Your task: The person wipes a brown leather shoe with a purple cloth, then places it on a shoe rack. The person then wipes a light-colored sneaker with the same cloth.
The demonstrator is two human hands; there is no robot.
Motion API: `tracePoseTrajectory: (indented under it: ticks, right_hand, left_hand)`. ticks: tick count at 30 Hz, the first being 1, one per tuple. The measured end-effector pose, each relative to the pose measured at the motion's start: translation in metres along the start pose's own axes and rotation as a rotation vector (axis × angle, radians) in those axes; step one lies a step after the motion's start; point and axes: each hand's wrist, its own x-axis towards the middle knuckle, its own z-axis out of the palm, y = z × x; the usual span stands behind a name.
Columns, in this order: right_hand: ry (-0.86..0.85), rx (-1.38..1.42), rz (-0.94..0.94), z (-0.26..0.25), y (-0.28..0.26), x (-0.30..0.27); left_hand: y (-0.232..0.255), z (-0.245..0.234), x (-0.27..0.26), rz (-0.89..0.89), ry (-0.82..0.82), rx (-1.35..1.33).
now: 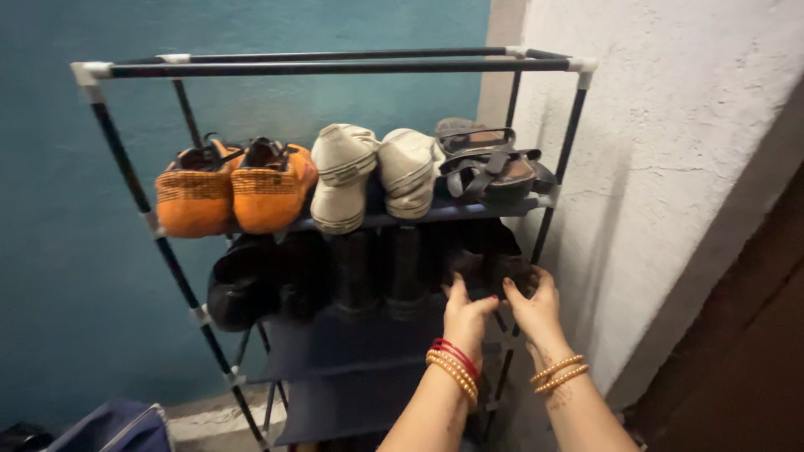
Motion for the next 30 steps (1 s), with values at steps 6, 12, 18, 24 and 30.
tracePoseTrajectory:
  ticks: [6,12,18,24,30]
  right_hand:
    - [0.173,-0.137,-0.045,0.011,0.018,-0.011]
    - [0.16,0.019,-0.212,0.021,0.05,-0.043]
    - [0.047,0.176,0.275,0.076,0.095,-0.218]
    - [-0.36,0.38,0.5,0.205,0.046,-0.442]
    - [-0.86,0.552,0.439,0.244,-0.089,-0.578]
  left_hand:
    - [-0.008,-0.067,-0.074,-0.233,-0.025,0.048]
    - [0.014,-0.169,-0.182,-0.37,0.067,0.184]
    - [0.078,-0.258,-0.284,-0.308,0.331,0.063]
    - [0.174,-0.289,-0.403,-0.047,0.523,0.041]
    - [0.241,-0.308,-0.51,0.149,0.685,-0.011]
